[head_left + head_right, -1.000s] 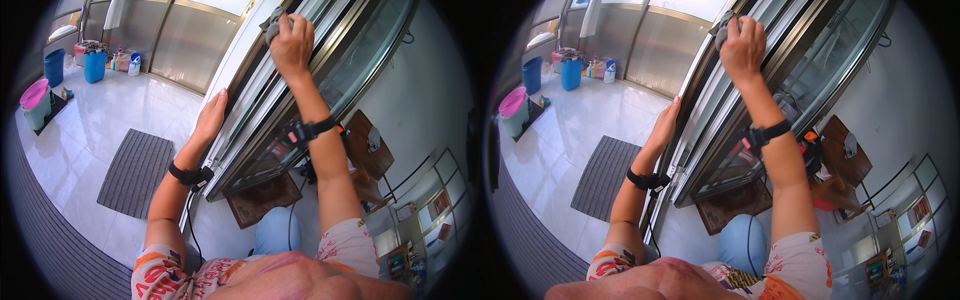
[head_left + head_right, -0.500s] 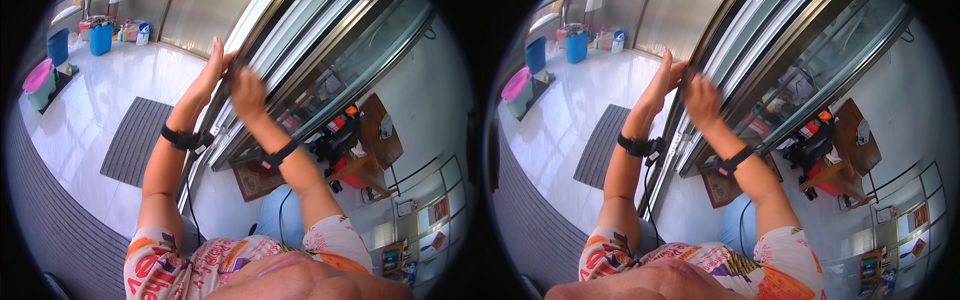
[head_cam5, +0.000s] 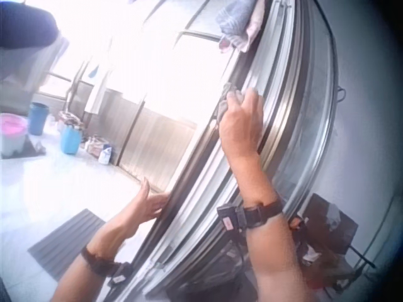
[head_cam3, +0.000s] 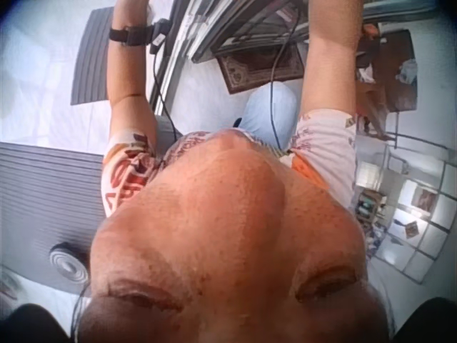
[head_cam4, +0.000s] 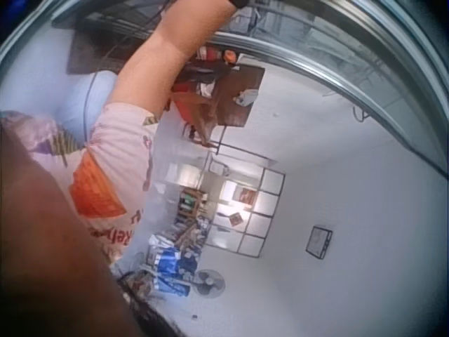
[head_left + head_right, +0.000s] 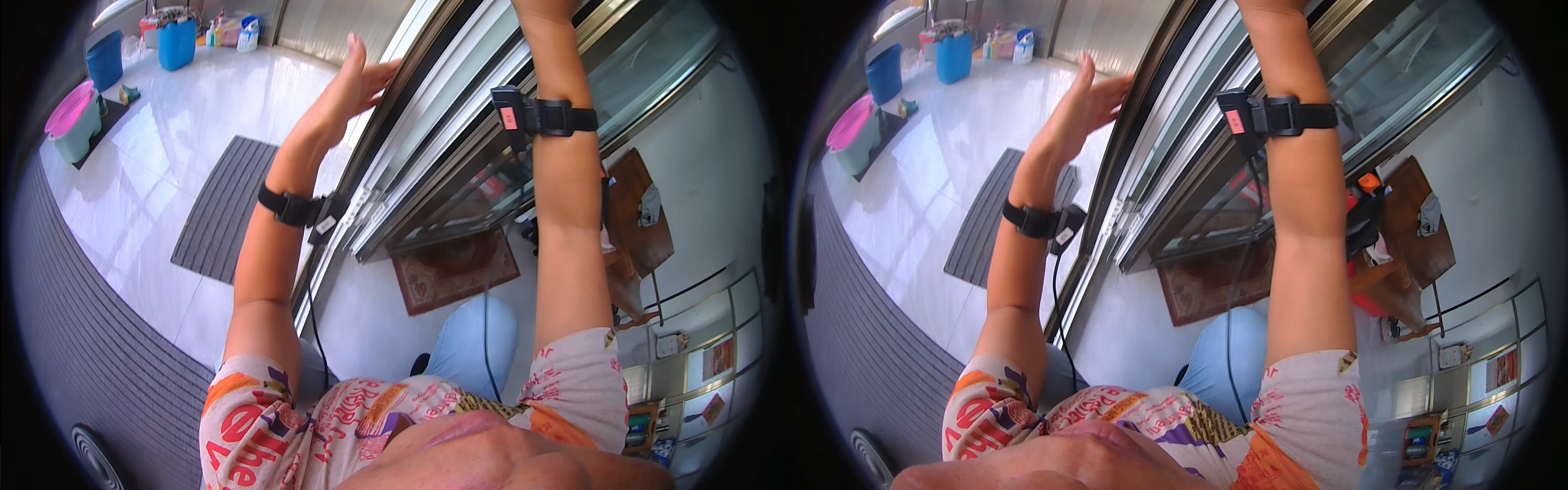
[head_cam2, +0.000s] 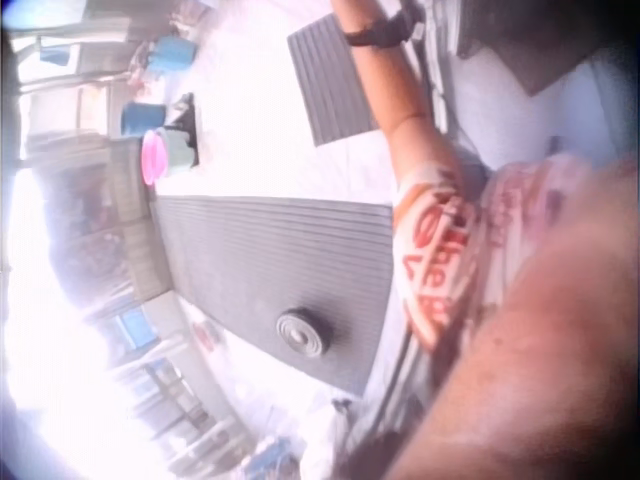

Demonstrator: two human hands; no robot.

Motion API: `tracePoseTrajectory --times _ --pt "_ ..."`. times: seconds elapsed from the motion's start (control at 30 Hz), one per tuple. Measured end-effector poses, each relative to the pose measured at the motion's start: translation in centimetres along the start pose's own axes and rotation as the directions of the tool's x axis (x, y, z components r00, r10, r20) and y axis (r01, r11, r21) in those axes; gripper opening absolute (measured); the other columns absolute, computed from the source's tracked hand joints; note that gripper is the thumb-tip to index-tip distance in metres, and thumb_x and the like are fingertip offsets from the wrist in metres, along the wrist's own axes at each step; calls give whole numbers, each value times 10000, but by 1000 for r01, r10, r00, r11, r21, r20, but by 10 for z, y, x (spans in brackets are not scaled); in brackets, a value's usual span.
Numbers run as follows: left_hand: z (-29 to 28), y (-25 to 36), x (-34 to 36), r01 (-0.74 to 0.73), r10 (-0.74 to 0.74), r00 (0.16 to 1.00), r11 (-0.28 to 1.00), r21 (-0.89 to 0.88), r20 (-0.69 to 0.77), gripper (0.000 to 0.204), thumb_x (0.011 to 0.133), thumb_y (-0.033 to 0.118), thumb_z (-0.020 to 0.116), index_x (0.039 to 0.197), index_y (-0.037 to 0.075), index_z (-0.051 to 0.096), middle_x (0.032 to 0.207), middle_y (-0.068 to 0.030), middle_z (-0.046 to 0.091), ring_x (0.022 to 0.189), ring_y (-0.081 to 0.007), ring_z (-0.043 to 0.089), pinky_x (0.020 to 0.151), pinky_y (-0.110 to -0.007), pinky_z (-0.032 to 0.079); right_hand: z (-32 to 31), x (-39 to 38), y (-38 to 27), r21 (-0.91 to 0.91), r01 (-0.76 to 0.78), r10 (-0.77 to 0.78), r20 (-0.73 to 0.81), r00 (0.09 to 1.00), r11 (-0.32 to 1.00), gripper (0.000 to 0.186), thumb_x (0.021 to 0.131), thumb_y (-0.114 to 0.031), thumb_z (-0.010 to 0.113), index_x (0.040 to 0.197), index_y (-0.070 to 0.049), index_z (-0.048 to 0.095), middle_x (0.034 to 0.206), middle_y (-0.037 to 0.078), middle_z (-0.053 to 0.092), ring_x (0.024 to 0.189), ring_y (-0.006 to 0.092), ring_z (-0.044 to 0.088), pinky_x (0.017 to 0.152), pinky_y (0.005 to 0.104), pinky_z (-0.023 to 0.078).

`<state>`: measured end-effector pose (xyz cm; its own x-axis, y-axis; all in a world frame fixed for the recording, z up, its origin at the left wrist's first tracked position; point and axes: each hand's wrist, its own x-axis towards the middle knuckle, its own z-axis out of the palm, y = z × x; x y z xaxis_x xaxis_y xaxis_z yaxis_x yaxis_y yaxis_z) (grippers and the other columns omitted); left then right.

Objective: The person wipes the glass panels and white frames of sliding doors and windows with a cloth.

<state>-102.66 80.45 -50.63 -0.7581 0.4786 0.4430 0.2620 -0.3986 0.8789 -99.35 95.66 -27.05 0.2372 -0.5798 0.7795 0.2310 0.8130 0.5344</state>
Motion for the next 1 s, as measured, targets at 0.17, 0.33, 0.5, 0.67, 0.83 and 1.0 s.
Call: tracePoseTrajectory --times 0.17,0.33,0.5,0.67,0.83,1.0 --pt "-25 -5 5 170 -161 985 937 -304 54 906 992 694 274 1469 -63 409 1522 -217 422 1429 -338 374 1157 -457 292 -37 -113 -96 -6 -97 97 140 985 995 224 857 -64 628 1066 -20 697 1027 151 590 953 340 598 780 425 506" --pt "-21 -3 21 118 -116 993 982 -149 20 1094 916 814 97 1462 -86 396 1521 -263 393 1439 -350 341 1180 -450 253 -101 -244 -184 47 -54 26 474 880 997 419 888 -86 603 1292 26 596 1067 164 495 945 290 540 775 372 493" --pt "1 3 25 202 -203 978 979 20 56 1083 927 800 101 1489 -97 328 1557 -285 314 1460 -355 294 1191 -446 218 -157 -330 -237 263 -17 -153 611 776 965 296 868 -56 641 1151 17 684 1072 144 516 950 248 520 767 311 480" --pt "-7 2 14 156 -156 988 988 9 4 1149 895 840 114 1507 -123 244 1590 -299 219 1458 -363 276 1190 -429 217 -127 -278 -170 337 -149 -22 455 890 930 418 901 -70 628 1317 -37 597 989 121 609 912 297 604 754 371 522" --pt "-11 4 11 171 -168 983 985 -38 75 1118 913 824 185 1497 -126 269 1526 -305 349 1397 -347 382 1160 -436 284 -86 -147 -121 280 -354 314 178 933 892 276 874 -90 632 1135 -13 675 1060 159 590 961 350 603 812 443 502" --pt "-13 11 17 204 -184 954 977 -63 237 1126 915 821 199 1497 -142 241 1526 -310 341 1400 -343 372 1169 -443 267 -80 -201 -159 316 -426 358 253 899 848 375 878 -16 616 1253 -16 632 1084 170 569 955 349 592 823 431 493"
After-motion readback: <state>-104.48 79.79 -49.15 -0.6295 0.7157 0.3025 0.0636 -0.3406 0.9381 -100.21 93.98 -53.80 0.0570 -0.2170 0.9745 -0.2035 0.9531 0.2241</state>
